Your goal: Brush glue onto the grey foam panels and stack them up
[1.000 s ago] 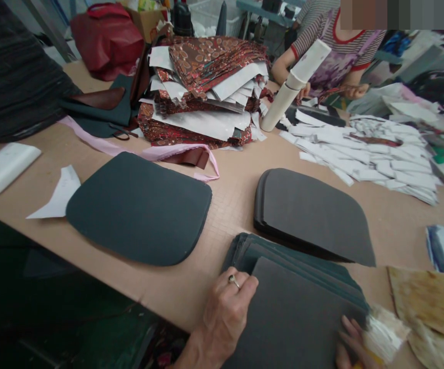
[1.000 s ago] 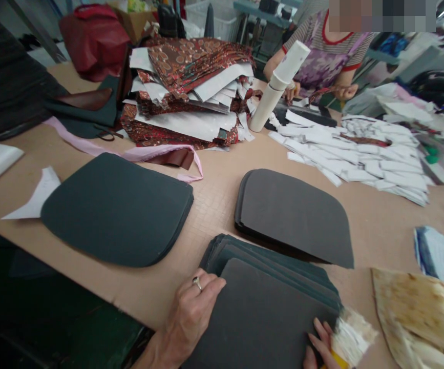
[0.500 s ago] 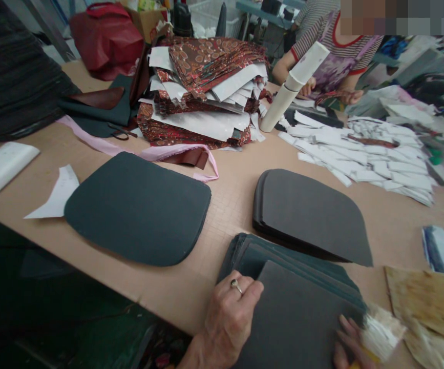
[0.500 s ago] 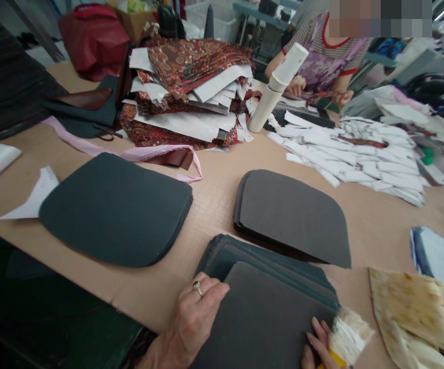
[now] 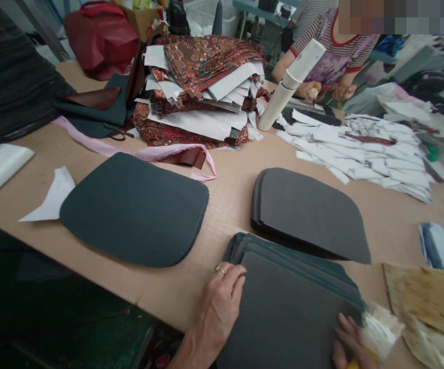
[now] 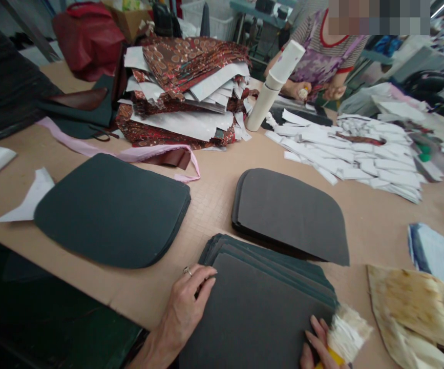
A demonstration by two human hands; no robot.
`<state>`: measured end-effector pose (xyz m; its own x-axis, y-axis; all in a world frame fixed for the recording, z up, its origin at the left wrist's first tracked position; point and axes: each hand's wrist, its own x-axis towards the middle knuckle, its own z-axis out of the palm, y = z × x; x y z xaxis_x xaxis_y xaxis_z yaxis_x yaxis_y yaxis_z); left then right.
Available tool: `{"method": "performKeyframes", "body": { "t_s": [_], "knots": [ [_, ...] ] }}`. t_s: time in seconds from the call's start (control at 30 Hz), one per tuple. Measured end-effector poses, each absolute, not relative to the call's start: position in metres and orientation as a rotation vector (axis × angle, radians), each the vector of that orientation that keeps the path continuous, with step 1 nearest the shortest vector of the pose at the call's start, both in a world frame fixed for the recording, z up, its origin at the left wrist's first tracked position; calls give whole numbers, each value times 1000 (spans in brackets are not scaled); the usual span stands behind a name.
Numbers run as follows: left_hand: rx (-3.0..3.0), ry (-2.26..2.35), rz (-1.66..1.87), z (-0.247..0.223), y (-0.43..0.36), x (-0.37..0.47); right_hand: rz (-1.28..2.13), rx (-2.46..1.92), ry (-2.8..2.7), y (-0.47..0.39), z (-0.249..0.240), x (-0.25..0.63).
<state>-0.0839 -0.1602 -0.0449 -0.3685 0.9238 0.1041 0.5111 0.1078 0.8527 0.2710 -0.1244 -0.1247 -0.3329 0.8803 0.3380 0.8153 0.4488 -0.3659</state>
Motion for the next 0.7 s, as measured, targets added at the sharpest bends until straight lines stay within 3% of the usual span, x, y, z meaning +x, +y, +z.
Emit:
{"method": "performKeyframes", "body": {
  "t_s": [0.5, 0.7],
  "knots": [
    [1317, 1961, 1041, -36, -153, -89, 109, -1385, -2265, -125, -134, 280],
    [1265, 1976, 952, -34, -151, -90, -158, -1277, -2345, -125, -137, 276]
  ]
}}
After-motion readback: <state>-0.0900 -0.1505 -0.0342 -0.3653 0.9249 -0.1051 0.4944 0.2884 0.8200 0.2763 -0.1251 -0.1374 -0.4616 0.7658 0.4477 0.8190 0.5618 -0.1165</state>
